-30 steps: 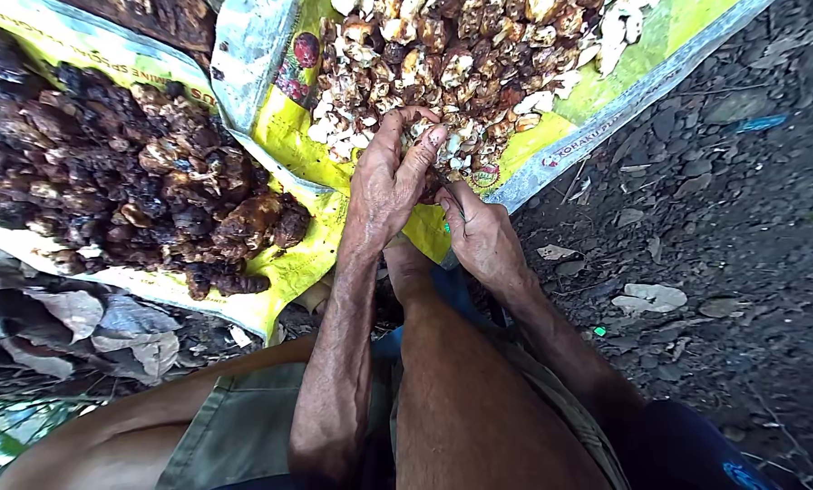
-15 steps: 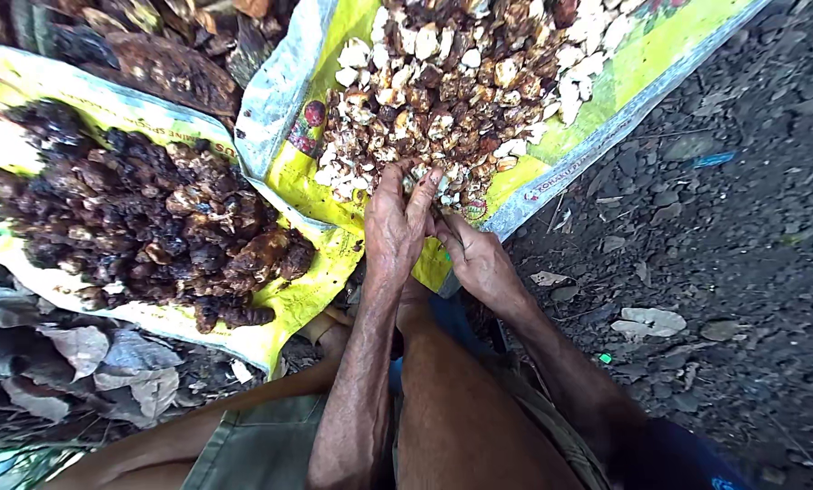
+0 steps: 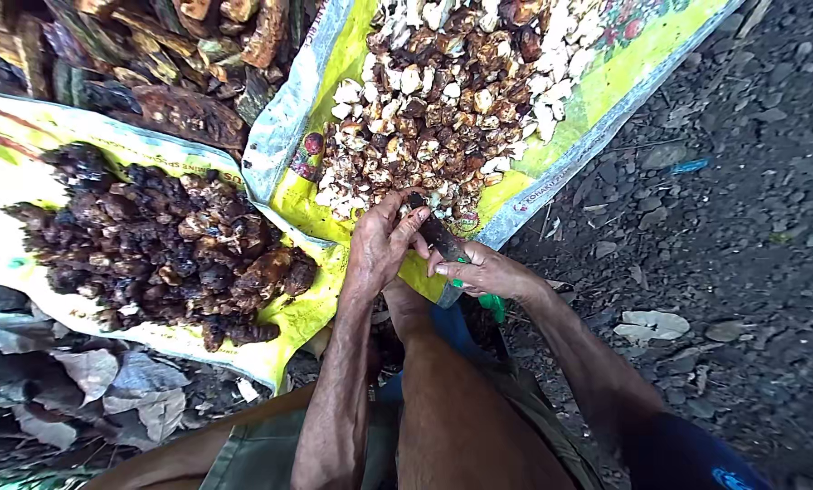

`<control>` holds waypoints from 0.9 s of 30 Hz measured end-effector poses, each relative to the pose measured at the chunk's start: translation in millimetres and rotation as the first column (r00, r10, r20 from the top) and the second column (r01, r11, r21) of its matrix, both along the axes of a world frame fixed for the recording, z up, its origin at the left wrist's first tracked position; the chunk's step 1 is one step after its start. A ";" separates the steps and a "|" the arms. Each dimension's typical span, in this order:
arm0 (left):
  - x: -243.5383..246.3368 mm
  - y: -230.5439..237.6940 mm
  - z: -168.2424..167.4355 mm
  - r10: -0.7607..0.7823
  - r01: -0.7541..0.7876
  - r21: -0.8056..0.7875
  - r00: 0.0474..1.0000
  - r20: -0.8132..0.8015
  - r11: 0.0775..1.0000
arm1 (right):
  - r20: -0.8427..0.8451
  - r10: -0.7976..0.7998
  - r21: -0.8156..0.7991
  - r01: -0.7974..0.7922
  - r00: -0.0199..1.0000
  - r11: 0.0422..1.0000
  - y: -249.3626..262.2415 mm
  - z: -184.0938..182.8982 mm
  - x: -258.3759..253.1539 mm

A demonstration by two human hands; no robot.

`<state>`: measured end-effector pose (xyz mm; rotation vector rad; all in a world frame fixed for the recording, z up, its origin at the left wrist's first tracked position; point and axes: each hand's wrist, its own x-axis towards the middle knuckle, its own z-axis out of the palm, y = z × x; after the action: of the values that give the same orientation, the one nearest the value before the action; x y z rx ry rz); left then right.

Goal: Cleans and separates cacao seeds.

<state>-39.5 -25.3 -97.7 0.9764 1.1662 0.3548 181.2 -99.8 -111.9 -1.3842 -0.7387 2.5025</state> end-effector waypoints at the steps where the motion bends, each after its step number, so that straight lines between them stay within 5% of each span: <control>1: -0.9 0.0 -0.6 -0.012 0.012 0.001 1.000 0.001 1.000 | -0.018 0.006 -0.008 -0.006 1.000 1.000 -0.1 -1.5 2.1; 6: -3.6 -1.7 0.6 -0.080 0.081 0.058 0.996 -0.026 0.995 | -0.022 0.051 0.023 -0.050 0.998 0.998 2.1 -0.7 9.2; 10: -5.0 -5.2 1.8 -0.036 0.037 0.051 0.999 -0.015 0.998 | 0.271 0.100 0.253 -0.171 0.957 0.952 3.9 8.7 5.9; 14: 2.1 -1.7 -8.1 0.071 -0.070 -0.013 0.997 0.025 0.997 | 0.644 0.064 0.410 -0.415 0.762 0.812 -1.3 7.0 0.8; 17: 3.0 -6.1 2.6 0.162 -0.152 -0.105 0.982 0.099 0.983 | 0.760 0.050 0.391 -0.518 0.648 0.761 2.9 6.1 -1.1; 22: 11.1 -4.6 -33.0 0.387 -0.314 -0.246 0.851 0.354 0.917 | 0.718 -0.065 0.471 -0.415 0.693 0.779 3.5 7.5 -2.1; 27: 20.8 15.1 -28.2 0.337 -0.294 -0.183 0.897 0.286 0.938 | 0.685 -0.288 0.566 -0.241 0.669 0.788 -2.4 7.3 -4.4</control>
<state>-18.7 -10.3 -125.9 0.5812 1.0392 0.6594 176.9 -102.2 -104.5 -2.0606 -1.4963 1.2931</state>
